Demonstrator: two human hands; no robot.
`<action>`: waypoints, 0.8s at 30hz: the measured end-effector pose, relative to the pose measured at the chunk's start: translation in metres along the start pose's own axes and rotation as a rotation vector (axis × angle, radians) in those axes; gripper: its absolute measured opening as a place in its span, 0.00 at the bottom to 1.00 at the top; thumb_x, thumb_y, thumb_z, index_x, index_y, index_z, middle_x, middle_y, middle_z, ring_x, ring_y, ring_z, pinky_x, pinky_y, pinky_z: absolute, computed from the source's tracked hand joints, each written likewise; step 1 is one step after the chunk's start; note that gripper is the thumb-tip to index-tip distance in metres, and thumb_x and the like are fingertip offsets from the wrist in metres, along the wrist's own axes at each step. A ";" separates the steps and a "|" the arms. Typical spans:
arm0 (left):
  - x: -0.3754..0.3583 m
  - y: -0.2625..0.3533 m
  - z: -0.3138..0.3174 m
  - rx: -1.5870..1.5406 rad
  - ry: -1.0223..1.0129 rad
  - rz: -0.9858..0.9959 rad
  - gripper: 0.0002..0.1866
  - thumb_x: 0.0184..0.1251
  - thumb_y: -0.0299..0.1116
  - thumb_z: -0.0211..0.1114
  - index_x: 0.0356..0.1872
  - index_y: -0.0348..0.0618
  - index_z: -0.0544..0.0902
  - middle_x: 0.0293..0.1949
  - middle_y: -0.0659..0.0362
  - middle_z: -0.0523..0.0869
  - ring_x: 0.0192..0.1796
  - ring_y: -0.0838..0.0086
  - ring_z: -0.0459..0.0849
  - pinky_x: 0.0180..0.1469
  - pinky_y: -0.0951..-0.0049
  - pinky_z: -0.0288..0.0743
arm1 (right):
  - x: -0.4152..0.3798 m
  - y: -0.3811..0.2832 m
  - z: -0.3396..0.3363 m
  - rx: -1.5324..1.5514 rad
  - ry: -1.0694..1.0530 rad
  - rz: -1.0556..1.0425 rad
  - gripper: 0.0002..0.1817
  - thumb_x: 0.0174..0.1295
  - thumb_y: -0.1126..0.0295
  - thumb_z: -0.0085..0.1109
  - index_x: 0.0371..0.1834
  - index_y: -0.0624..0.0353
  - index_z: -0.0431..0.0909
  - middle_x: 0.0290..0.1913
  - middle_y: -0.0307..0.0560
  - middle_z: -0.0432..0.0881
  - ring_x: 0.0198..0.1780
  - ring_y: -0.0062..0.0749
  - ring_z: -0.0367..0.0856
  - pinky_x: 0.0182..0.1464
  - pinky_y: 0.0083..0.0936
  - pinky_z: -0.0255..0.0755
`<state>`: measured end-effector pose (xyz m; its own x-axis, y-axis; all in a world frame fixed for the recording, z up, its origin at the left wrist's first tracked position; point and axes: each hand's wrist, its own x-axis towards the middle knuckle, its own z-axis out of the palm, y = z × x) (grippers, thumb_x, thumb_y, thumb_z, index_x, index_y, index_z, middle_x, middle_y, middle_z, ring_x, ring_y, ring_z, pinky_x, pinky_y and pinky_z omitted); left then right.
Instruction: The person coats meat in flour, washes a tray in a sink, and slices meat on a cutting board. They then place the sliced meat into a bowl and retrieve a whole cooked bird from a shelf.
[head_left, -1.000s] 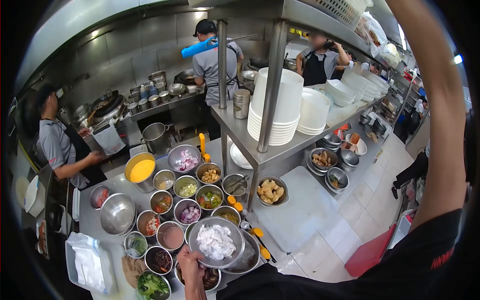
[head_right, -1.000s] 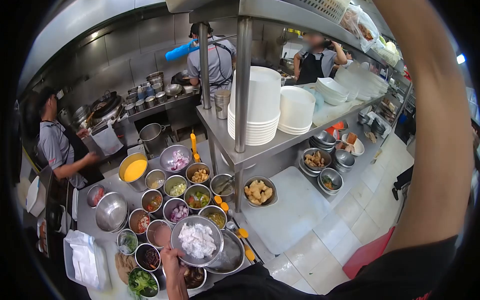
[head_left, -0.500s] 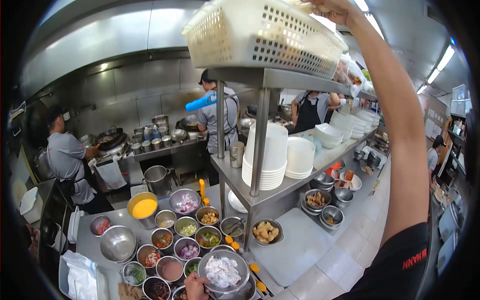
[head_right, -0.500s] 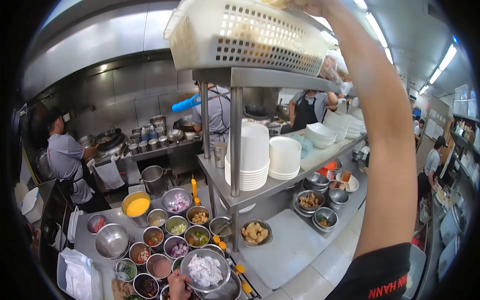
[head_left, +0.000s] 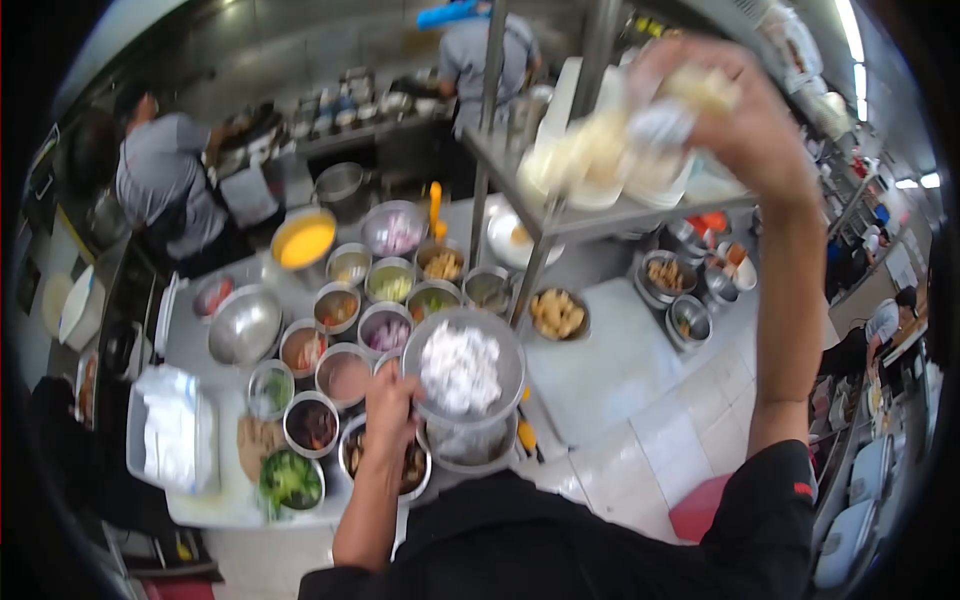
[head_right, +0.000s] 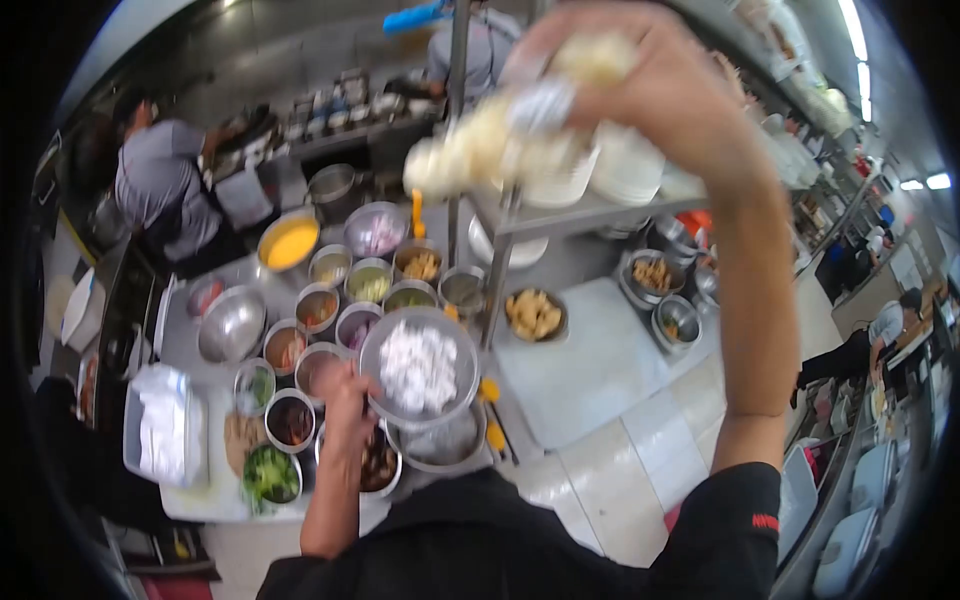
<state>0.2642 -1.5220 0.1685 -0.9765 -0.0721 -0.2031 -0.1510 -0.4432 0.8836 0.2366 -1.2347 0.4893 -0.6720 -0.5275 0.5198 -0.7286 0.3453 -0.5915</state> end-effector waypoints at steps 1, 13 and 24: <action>0.000 0.002 0.003 0.004 -0.006 0.019 0.06 0.42 0.17 0.55 0.20 0.42 0.72 0.16 0.63 0.74 0.10 0.82 0.66 0.09 0.81 0.55 | -0.009 0.017 0.035 0.162 -0.083 0.119 0.11 0.45 0.76 0.66 0.33 0.59 0.80 0.38 0.39 0.80 0.41 0.20 0.77 0.43 0.18 0.72; -0.017 0.002 0.003 0.028 0.078 -0.030 0.09 0.39 0.16 0.55 0.15 0.43 0.67 0.12 0.60 0.73 0.05 0.79 0.62 0.07 0.80 0.53 | -0.004 0.054 0.012 -0.337 0.475 0.087 0.13 0.54 0.63 0.55 0.37 0.58 0.81 0.19 0.33 0.76 0.21 0.14 0.72 0.27 0.15 0.69; 0.005 -0.005 -0.011 0.072 0.103 0.019 0.15 0.39 0.14 0.55 0.14 0.47 0.61 0.12 0.61 0.69 0.06 0.78 0.64 0.06 0.76 0.54 | 0.052 -0.060 -0.079 -0.107 0.775 -0.237 0.20 0.62 0.54 0.52 0.46 0.60 0.75 0.29 0.37 0.75 0.23 0.10 0.70 0.18 0.08 0.60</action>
<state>0.2622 -1.5305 0.1585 -0.9590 -0.1728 -0.2247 -0.1468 -0.3754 0.9152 0.2347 -1.2215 0.6000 -0.3711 0.0774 0.9254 -0.8452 0.3847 -0.3711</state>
